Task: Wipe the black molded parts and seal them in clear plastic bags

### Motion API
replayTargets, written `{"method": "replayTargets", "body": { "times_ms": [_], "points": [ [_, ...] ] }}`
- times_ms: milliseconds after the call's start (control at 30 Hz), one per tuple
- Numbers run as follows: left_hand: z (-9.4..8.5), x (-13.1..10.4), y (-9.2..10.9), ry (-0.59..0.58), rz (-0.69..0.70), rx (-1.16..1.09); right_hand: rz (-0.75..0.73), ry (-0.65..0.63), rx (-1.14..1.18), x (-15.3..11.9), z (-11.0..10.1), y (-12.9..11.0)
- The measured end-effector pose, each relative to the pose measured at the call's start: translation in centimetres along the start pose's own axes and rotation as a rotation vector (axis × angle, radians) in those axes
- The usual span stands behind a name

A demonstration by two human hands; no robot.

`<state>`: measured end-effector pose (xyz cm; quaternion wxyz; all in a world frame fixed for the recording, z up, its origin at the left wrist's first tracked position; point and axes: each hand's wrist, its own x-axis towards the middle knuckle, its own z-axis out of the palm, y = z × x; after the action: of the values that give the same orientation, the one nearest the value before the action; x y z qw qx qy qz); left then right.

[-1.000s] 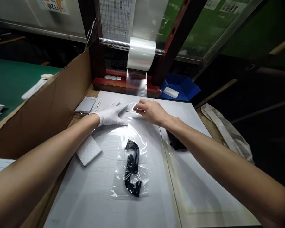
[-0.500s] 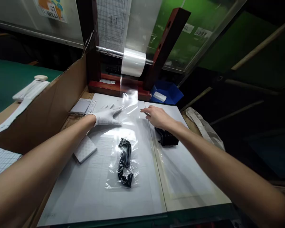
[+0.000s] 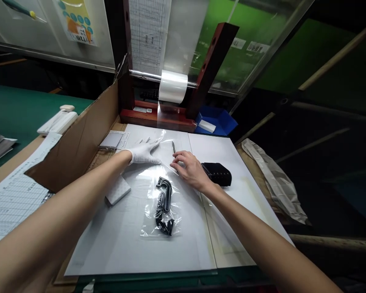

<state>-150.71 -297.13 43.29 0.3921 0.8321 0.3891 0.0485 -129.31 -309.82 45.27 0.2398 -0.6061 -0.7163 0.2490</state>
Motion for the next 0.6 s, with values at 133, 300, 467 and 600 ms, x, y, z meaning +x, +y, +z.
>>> {"method": "replayTargets", "body": {
  "times_ms": [133,300,467,600],
  "points": [
    [-0.4,-3.5,3.1,-0.083,-0.048,-0.186,0.051,0.177,0.140,-1.9,0.0,-1.1],
    [1.4,-9.7,6.2,0.001,-0.041,-0.312,-0.055,0.210,0.241,-6.3,-0.3,-3.5],
    [4.5,-13.3,6.7,0.096,0.156,-0.203,-0.236,0.150,0.181,-10.1,0.6,-4.1],
    [5.5,-15.8,7.1,0.062,0.304,-0.059,-0.335,0.080,0.122,-12.8,1.4,-3.9]
  ]
}}
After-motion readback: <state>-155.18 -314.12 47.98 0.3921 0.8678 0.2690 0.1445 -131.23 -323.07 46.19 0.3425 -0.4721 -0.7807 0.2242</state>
